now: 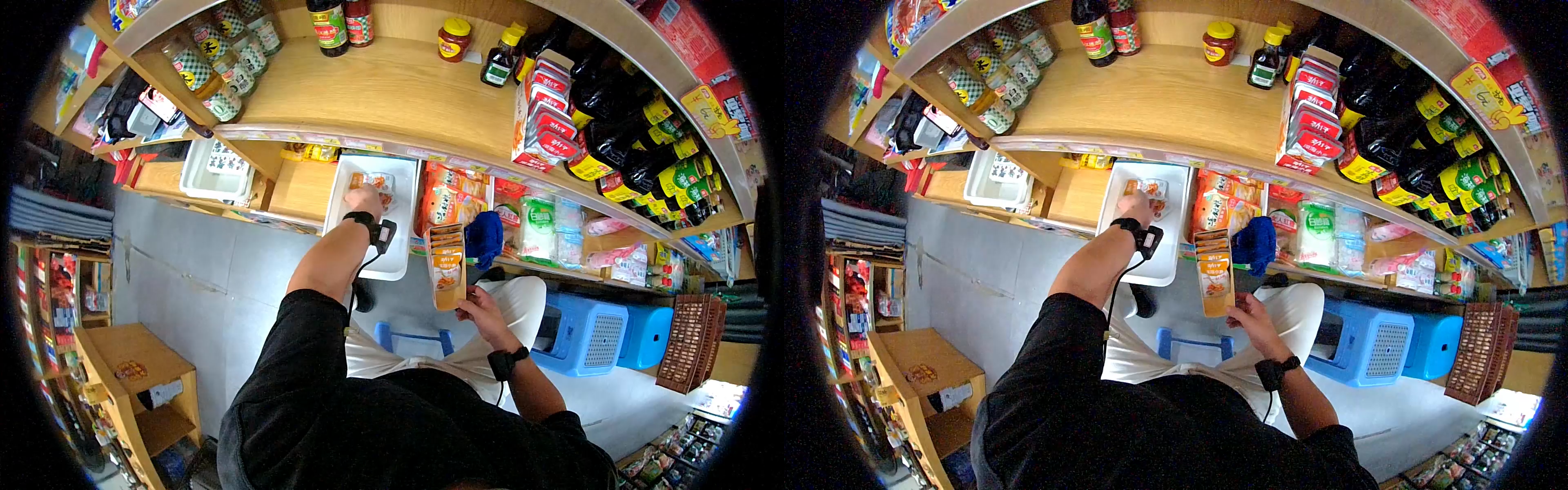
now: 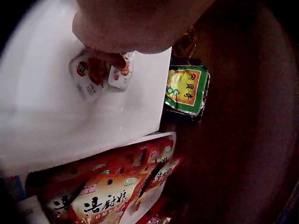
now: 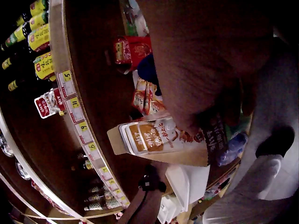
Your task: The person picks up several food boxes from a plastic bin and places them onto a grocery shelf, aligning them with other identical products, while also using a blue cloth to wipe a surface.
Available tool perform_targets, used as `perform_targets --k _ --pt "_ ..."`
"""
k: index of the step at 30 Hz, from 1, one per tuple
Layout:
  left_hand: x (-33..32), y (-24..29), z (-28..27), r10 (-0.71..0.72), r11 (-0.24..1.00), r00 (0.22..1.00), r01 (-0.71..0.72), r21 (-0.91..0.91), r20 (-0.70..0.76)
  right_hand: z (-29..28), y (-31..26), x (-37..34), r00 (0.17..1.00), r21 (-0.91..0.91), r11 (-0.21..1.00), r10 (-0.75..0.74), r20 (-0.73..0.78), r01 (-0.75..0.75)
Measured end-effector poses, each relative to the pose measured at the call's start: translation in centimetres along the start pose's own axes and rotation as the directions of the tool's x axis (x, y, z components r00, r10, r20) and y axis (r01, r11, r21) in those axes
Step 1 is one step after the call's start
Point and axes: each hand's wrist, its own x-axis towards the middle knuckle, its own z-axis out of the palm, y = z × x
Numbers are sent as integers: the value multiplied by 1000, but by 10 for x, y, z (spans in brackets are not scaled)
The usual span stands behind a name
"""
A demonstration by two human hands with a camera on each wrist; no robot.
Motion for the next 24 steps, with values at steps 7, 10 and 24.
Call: perform_targets --k 7,10,24 --pt "20 -22 16 52 996 998 -54 -73 -23 -2 1 0 1000 0 1000 -5 -5 5" --pt "77 -41 79 -78 858 995 33 -512 -66 1 -1 -1 1000 9 1000 -1 -17 1" --pt "-69 -41 13 -97 -320 976 155 -935 195 3 -1 0 998 1 999 -50 -29 50"
